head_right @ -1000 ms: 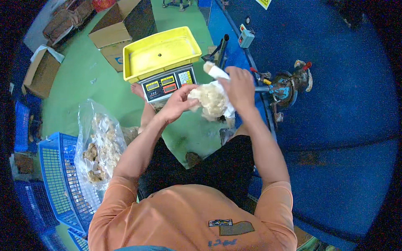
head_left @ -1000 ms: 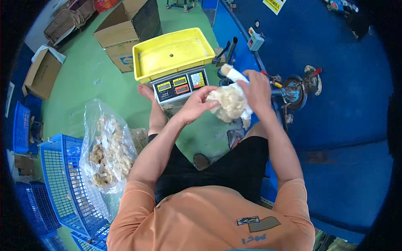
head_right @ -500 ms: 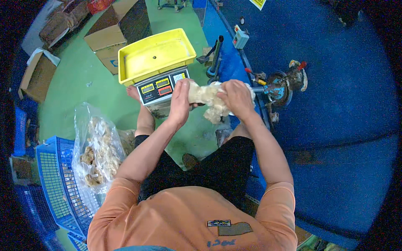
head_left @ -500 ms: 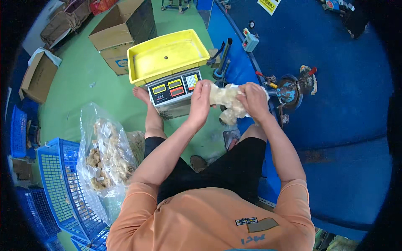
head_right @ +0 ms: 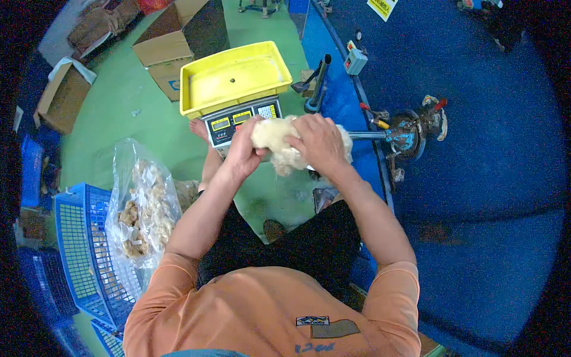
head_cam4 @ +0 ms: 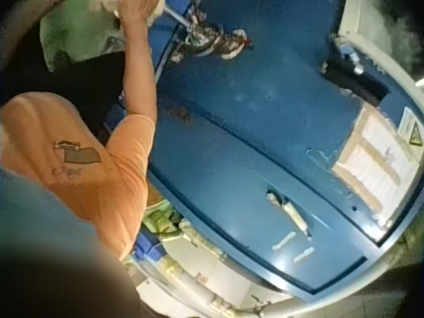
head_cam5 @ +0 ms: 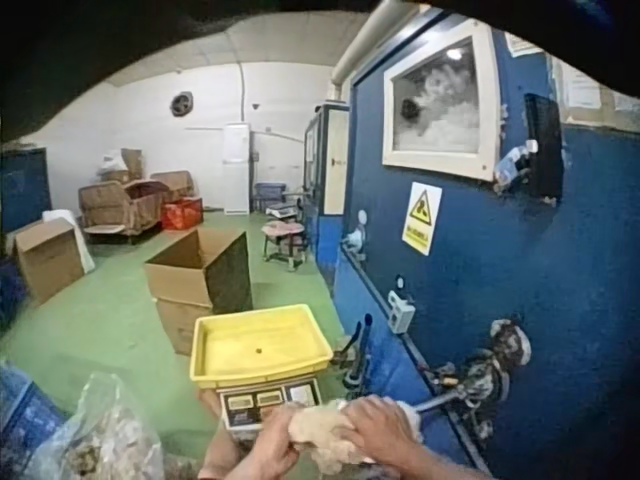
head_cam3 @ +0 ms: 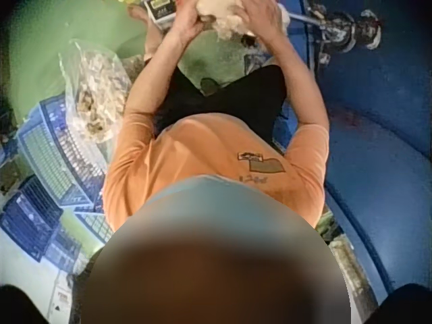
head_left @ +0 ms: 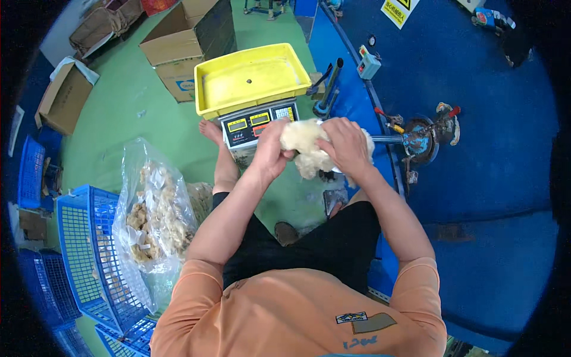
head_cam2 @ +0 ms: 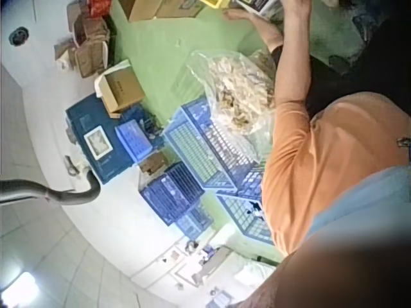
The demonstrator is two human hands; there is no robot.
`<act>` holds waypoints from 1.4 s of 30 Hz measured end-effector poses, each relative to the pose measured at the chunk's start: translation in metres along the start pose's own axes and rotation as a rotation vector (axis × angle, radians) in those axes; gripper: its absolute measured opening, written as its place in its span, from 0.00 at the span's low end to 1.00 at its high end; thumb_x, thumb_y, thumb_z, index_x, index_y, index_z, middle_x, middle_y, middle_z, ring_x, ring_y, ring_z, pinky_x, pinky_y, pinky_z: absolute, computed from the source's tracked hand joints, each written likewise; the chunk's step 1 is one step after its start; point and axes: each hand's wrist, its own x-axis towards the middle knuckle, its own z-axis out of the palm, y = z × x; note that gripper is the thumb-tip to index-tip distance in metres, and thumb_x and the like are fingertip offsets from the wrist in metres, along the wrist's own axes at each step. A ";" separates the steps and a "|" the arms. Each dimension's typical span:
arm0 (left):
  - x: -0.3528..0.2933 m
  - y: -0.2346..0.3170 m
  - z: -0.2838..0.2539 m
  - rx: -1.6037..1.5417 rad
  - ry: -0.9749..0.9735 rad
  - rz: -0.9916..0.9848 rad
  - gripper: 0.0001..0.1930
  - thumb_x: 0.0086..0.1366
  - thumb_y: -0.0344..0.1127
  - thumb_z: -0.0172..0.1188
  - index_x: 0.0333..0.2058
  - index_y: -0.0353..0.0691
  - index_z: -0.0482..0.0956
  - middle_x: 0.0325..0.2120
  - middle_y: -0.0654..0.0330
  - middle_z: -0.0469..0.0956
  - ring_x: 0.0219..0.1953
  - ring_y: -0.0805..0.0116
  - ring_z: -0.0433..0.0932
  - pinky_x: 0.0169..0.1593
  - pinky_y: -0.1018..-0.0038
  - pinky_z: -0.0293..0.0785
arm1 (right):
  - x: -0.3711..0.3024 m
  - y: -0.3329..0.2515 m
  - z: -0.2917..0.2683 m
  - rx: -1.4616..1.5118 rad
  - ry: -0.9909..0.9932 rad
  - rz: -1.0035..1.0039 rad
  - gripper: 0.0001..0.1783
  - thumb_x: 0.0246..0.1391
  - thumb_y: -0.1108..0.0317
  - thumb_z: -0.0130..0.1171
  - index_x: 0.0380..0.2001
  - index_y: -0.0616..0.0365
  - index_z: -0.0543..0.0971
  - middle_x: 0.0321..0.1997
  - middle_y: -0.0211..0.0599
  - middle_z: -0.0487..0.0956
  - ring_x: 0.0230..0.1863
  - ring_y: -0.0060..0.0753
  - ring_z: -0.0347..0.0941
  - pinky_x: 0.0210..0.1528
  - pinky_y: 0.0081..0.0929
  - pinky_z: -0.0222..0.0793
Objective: Preparing teddy bear toys for packaging by weighing them and applying white fabric wraps.
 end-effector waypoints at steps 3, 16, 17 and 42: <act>0.007 -0.002 0.017 -0.037 0.009 0.042 0.15 0.71 0.41 0.53 0.50 0.37 0.71 0.36 0.56 0.77 0.33 0.72 0.76 0.28 0.81 0.74 | 0.014 -0.020 0.012 -0.065 0.065 0.051 0.12 0.56 0.59 0.59 0.37 0.54 0.74 0.33 0.39 0.74 0.38 0.43 0.72 0.43 0.39 0.65; -0.022 -0.033 0.079 0.544 0.199 0.223 0.14 0.70 0.41 0.53 0.43 0.37 0.77 0.30 0.61 0.78 0.27 0.78 0.73 0.25 0.83 0.69 | -0.024 0.066 -0.003 -0.181 0.182 0.395 0.11 0.59 0.62 0.56 0.30 0.56 0.68 0.29 0.44 0.76 0.31 0.53 0.73 0.33 0.48 0.66; -0.022 -0.032 0.078 0.543 0.196 0.223 0.14 0.70 0.41 0.53 0.43 0.37 0.77 0.30 0.61 0.78 0.27 0.78 0.73 0.25 0.83 0.69 | -0.021 0.060 -0.002 -0.184 0.183 0.396 0.11 0.59 0.62 0.56 0.30 0.56 0.68 0.29 0.44 0.76 0.31 0.53 0.73 0.33 0.48 0.66; -0.049 -0.055 0.022 1.274 -0.058 0.706 0.57 0.51 0.38 0.73 0.71 0.36 0.42 0.55 0.39 0.72 0.52 0.43 0.77 0.50 0.60 0.74 | 0.015 -0.001 0.001 0.067 0.038 0.056 0.14 0.64 0.58 0.51 0.31 0.57 0.71 0.29 0.41 0.78 0.30 0.52 0.73 0.33 0.45 0.66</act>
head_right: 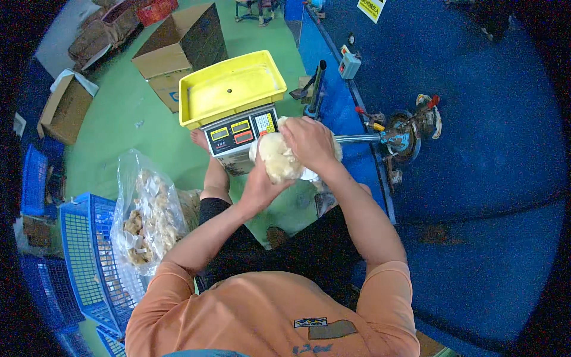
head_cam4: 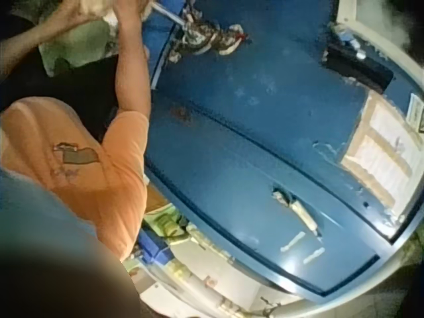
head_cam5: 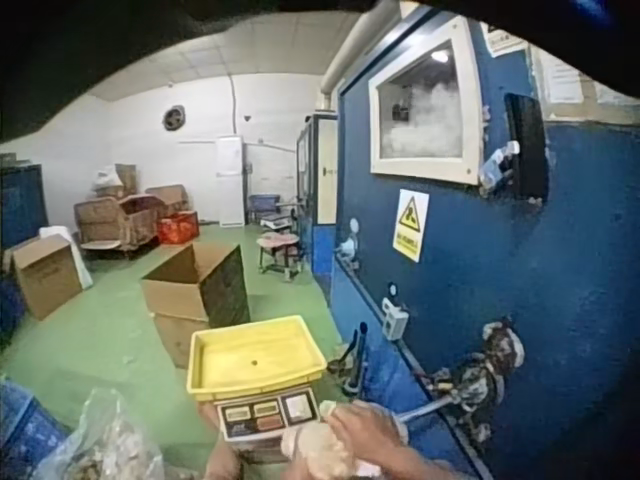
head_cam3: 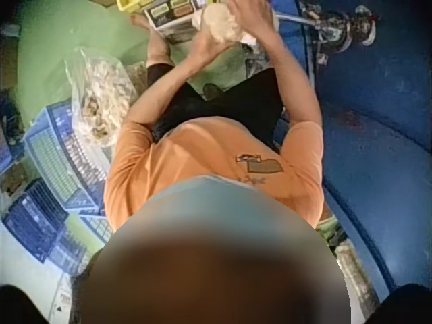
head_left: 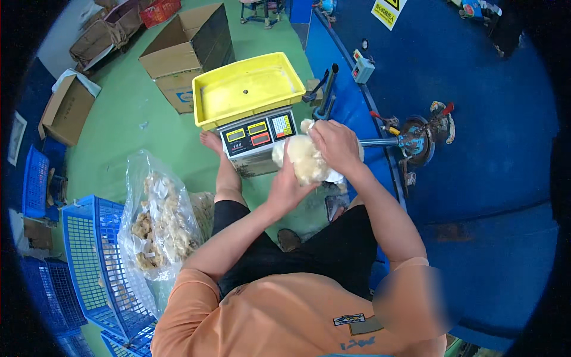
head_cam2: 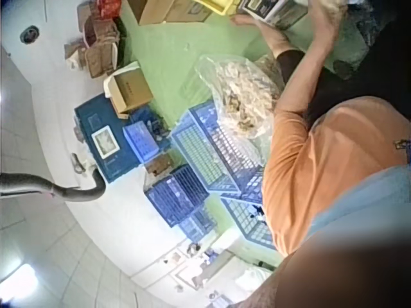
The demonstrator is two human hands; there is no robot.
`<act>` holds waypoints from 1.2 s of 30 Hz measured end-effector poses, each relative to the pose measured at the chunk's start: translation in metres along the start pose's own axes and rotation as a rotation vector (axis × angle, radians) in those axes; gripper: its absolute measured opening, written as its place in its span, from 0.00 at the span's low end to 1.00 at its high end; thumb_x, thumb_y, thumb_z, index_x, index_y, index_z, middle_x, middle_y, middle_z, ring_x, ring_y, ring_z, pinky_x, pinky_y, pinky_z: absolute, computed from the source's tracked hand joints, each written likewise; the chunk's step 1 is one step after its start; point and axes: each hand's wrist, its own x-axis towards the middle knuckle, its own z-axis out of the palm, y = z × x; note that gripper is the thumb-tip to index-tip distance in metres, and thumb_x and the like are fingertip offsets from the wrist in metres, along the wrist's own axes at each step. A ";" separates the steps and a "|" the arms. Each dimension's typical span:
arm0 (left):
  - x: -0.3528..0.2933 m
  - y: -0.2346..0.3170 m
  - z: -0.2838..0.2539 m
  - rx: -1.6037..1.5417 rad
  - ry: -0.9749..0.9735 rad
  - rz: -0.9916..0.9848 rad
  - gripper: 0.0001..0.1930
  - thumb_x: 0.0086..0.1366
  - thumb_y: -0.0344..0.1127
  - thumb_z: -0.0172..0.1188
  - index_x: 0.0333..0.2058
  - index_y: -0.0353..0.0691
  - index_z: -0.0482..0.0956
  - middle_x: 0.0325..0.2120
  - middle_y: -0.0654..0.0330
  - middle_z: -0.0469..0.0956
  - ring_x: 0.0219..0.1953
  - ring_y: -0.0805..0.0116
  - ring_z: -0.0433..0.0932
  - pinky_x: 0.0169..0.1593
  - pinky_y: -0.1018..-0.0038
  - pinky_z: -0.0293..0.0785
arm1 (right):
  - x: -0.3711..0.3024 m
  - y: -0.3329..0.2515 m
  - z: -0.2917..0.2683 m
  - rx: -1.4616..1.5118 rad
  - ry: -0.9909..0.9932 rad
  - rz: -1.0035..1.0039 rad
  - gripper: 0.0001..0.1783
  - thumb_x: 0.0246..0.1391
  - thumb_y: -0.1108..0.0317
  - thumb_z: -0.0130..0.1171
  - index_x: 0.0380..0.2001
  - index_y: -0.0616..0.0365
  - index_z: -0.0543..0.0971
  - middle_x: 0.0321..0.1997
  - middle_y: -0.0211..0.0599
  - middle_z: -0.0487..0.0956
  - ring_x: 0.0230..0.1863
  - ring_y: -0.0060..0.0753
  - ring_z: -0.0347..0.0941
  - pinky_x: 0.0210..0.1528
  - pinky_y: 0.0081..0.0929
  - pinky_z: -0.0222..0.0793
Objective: Preparing teddy bear toys for packaging by weighing them and applying white fabric wraps.
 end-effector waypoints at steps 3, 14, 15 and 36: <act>0.017 0.017 -0.002 -0.025 0.000 -0.160 0.55 0.52 0.37 0.71 0.71 0.35 0.43 0.59 0.39 0.68 0.53 0.45 0.76 0.52 0.61 0.74 | 0.001 -0.001 -0.007 0.058 -0.082 0.230 0.12 0.63 0.59 0.52 0.34 0.58 0.73 0.33 0.43 0.80 0.34 0.50 0.75 0.37 0.42 0.69; 0.035 0.014 -0.020 -0.214 -0.150 -0.168 0.47 0.56 0.36 0.66 0.68 0.31 0.49 0.55 0.44 0.71 0.50 0.53 0.75 0.53 0.67 0.72 | -0.095 0.013 -0.026 -0.052 0.368 0.143 0.17 0.53 0.65 0.60 0.46 0.57 0.75 0.47 0.41 0.77 0.45 0.47 0.71 0.48 0.40 0.65; 0.036 0.018 -0.021 -0.216 -0.155 -0.165 0.47 0.56 0.36 0.66 0.68 0.31 0.49 0.55 0.44 0.71 0.50 0.53 0.75 0.53 0.67 0.72 | -0.095 0.015 -0.026 -0.057 0.371 0.147 0.17 0.53 0.65 0.60 0.46 0.57 0.75 0.47 0.41 0.77 0.45 0.47 0.71 0.48 0.40 0.65; 0.005 -0.049 -0.032 -0.103 0.018 -0.219 0.27 0.59 0.33 0.68 0.57 0.33 0.73 0.48 0.52 0.75 0.46 0.59 0.76 0.48 0.67 0.74 | -0.016 -0.012 -0.004 0.045 0.102 0.145 0.07 0.53 0.66 0.61 0.31 0.56 0.76 0.30 0.36 0.78 0.34 0.43 0.71 0.41 0.40 0.65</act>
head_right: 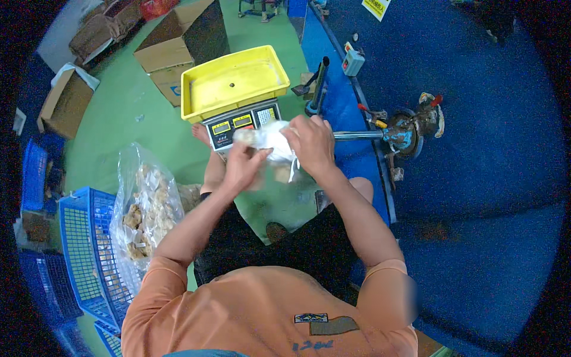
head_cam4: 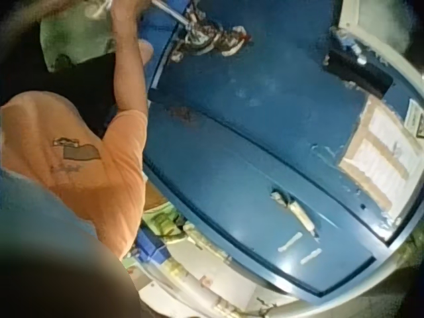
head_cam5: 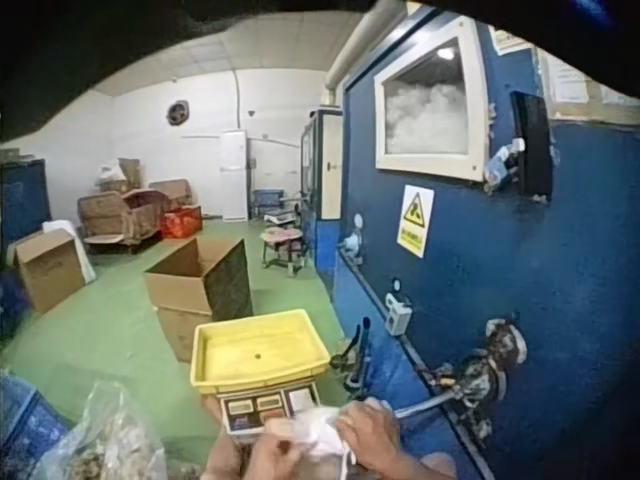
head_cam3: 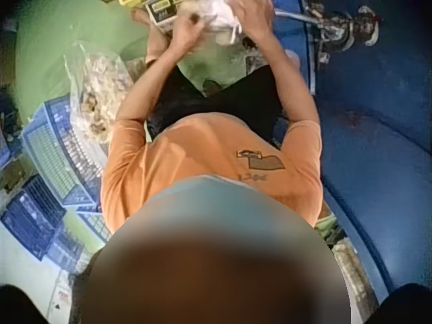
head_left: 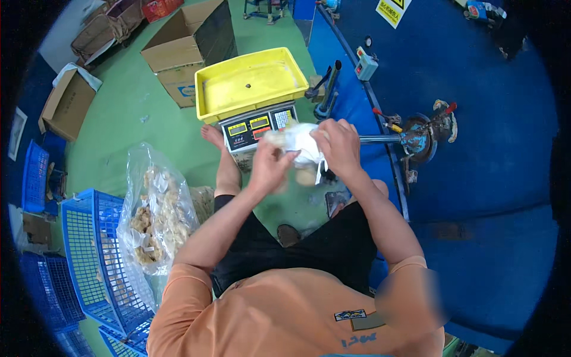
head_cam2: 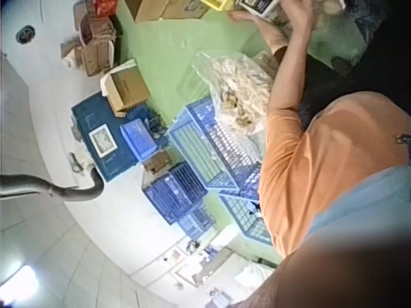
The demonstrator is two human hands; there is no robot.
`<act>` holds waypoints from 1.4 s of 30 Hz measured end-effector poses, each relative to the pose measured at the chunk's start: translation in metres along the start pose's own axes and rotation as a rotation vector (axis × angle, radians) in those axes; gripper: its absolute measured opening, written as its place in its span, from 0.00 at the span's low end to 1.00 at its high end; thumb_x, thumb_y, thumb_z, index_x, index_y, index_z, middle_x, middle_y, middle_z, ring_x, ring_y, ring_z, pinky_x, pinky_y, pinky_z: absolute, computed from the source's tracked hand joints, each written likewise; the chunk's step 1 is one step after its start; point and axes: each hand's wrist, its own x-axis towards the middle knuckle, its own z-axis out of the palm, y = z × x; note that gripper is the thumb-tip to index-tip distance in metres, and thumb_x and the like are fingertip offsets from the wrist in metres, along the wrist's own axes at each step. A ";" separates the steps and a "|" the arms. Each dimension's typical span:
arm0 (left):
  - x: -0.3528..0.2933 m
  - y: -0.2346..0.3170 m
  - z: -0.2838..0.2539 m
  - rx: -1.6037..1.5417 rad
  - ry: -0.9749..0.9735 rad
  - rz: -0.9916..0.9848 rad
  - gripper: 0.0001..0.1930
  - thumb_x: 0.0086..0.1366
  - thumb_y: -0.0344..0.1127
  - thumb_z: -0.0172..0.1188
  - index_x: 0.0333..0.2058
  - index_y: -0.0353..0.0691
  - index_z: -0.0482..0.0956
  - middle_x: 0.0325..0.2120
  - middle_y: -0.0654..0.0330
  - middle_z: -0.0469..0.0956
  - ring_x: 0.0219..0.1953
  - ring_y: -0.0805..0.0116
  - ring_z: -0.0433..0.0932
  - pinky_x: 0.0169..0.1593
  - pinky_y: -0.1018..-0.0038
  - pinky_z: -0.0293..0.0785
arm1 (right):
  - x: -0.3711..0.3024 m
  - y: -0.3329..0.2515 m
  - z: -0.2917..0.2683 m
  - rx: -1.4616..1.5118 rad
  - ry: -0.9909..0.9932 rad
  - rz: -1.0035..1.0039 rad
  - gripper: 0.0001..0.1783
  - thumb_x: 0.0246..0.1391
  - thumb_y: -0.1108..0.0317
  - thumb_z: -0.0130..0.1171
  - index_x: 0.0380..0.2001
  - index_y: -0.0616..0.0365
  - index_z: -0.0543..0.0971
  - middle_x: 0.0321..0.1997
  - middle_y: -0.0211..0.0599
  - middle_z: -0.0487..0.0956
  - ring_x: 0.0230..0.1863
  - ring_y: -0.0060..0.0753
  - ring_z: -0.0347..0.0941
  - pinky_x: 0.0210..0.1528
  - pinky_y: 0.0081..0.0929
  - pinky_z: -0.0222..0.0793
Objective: Preparing teddy bear toys for packaging by weighing them and applying white fabric wraps.
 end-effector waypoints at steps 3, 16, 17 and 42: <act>-0.010 0.038 0.038 -0.364 -0.060 -0.332 0.23 0.58 0.27 0.67 0.54 0.35 0.76 0.44 0.57 0.79 0.42 0.66 0.78 0.47 0.73 0.75 | 0.005 0.011 0.004 -0.268 -0.059 -0.064 0.10 0.54 0.63 0.62 0.25 0.56 0.76 0.26 0.36 0.76 0.29 0.45 0.70 0.36 0.39 0.66; 0.006 0.050 0.047 -0.777 -0.011 -0.206 0.20 0.62 0.23 0.63 0.53 0.35 0.75 0.38 0.59 0.81 0.35 0.73 0.78 0.41 0.79 0.76 | -0.003 0.054 -0.012 -0.243 0.140 0.039 0.18 0.51 0.56 0.66 0.17 0.53 0.72 0.16 0.36 0.73 0.21 0.44 0.70 0.30 0.41 0.67; 0.006 0.050 0.040 -0.754 -0.016 -0.215 0.19 0.62 0.23 0.63 0.53 0.35 0.75 0.38 0.59 0.81 0.34 0.73 0.78 0.40 0.79 0.76 | -0.001 0.050 -0.009 -0.245 0.132 0.036 0.18 0.51 0.56 0.66 0.17 0.53 0.72 0.16 0.36 0.74 0.21 0.44 0.70 0.30 0.40 0.67; 0.015 0.066 0.003 -0.543 -0.158 -0.610 0.33 0.67 0.52 0.58 0.60 0.29 0.68 0.54 0.50 0.74 0.53 0.59 0.74 0.54 0.72 0.71 | -0.031 0.018 -0.034 0.309 0.106 0.517 0.13 0.58 0.63 0.60 0.38 0.62 0.78 0.32 0.41 0.81 0.29 0.37 0.74 0.34 0.32 0.70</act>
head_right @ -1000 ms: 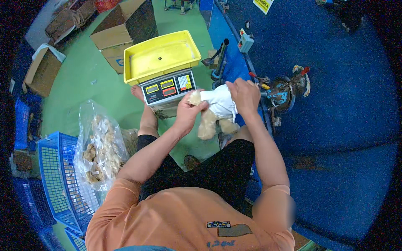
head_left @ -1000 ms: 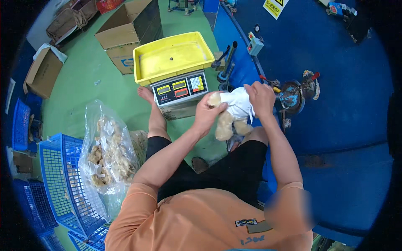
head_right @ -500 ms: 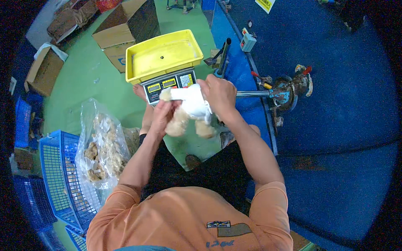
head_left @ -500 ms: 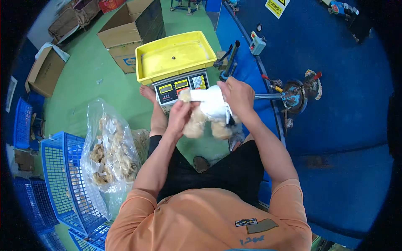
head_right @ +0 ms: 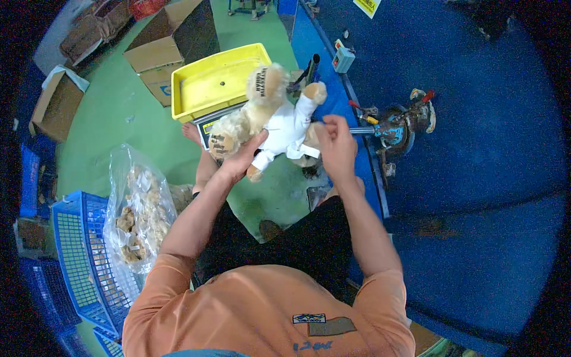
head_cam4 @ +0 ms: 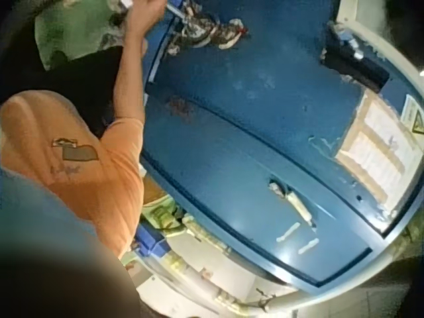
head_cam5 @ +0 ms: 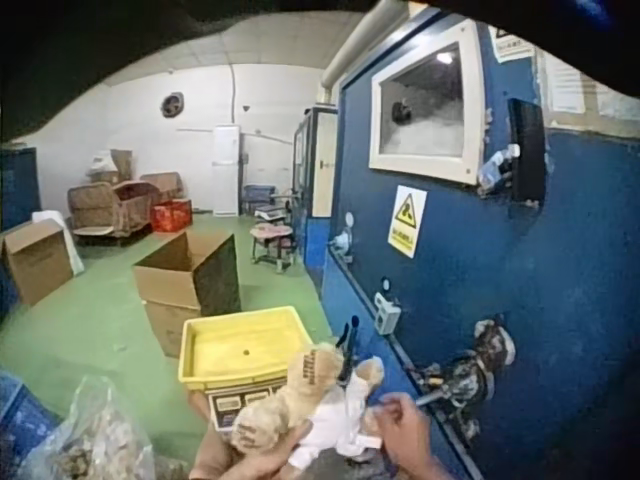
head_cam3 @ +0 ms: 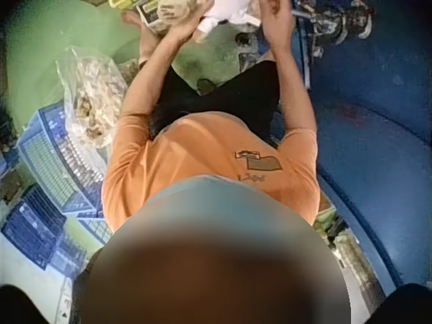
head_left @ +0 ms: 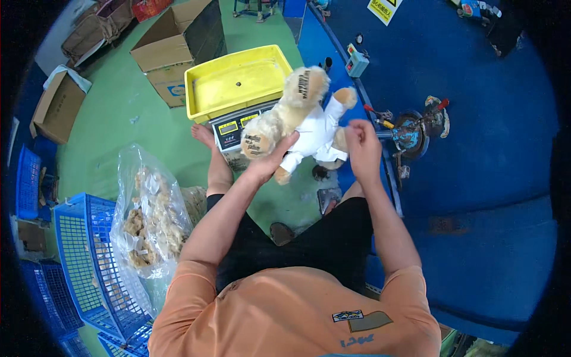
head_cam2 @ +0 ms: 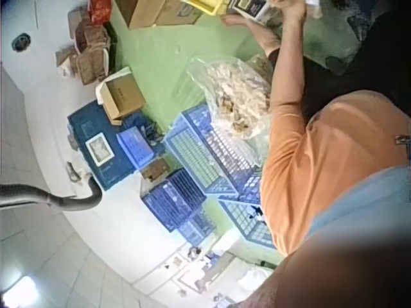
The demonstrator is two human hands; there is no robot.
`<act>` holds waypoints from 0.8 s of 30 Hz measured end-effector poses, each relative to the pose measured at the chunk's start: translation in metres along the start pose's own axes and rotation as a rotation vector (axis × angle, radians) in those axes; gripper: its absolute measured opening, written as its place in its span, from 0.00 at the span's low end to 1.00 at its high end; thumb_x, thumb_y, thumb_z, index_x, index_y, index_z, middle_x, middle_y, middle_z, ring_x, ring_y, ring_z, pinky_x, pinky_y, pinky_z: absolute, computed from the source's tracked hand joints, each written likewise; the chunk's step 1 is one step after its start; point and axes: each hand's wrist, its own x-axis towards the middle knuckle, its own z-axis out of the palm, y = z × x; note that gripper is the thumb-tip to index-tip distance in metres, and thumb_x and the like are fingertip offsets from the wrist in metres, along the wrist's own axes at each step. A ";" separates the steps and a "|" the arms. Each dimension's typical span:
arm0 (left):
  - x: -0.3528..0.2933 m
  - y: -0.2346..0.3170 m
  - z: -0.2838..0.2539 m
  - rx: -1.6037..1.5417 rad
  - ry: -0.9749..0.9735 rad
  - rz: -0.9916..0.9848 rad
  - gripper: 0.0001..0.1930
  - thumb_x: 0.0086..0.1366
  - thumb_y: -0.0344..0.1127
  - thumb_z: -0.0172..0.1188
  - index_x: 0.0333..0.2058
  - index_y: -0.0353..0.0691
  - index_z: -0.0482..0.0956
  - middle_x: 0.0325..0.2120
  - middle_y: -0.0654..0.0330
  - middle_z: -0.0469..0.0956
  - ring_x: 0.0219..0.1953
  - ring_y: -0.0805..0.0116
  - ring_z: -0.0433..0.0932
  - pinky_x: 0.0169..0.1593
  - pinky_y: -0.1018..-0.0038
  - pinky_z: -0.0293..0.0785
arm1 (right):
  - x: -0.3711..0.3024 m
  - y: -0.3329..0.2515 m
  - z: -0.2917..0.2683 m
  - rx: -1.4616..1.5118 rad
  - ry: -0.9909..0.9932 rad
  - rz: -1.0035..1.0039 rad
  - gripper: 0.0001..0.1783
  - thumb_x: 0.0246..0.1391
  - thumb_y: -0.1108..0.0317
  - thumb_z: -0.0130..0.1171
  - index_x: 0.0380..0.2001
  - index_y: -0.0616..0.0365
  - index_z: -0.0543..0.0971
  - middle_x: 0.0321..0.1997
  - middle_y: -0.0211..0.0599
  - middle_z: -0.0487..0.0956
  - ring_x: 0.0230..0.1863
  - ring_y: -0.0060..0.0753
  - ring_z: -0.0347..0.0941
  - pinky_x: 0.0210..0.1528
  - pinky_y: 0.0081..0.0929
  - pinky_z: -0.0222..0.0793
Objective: Preparing teddy bear toys for packaging by weighing them and applying white fabric wraps.
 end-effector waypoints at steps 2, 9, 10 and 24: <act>0.002 0.001 0.004 0.060 -0.003 -0.015 0.33 0.67 0.52 0.58 0.60 0.29 0.68 0.54 0.49 0.74 0.54 0.60 0.73 0.55 0.72 0.71 | -0.011 0.010 0.002 0.102 0.082 0.020 0.14 0.56 0.63 0.62 0.40 0.63 0.78 0.34 0.42 0.82 0.29 0.38 0.75 0.34 0.34 0.71; -0.002 -0.065 -0.003 -0.359 0.119 0.291 0.30 0.66 0.47 0.60 0.61 0.36 0.68 0.52 0.49 0.76 0.49 0.56 0.78 0.47 0.70 0.76 | -0.019 0.022 0.017 0.315 -0.074 0.136 0.13 0.54 0.67 0.61 0.39 0.65 0.77 0.33 0.43 0.80 0.30 0.36 0.73 0.35 0.33 0.71; -0.004 -0.060 -0.021 0.328 0.108 0.451 0.34 0.63 0.44 0.64 0.64 0.37 0.64 0.57 0.49 0.72 0.54 0.55 0.73 0.54 0.67 0.72 | -0.012 0.029 0.010 0.327 -0.064 0.123 0.13 0.53 0.67 0.61 0.38 0.64 0.77 0.32 0.42 0.80 0.29 0.35 0.72 0.34 0.33 0.70; -0.004 0.050 -0.032 0.173 -0.169 -0.051 0.39 0.57 0.35 0.68 0.64 0.32 0.61 0.57 0.48 0.71 0.54 0.58 0.75 0.55 0.67 0.75 | -0.004 0.017 -0.007 0.013 -0.202 -0.035 0.08 0.53 0.69 0.58 0.33 0.62 0.72 0.28 0.38 0.77 0.25 0.30 0.64 0.31 0.33 0.65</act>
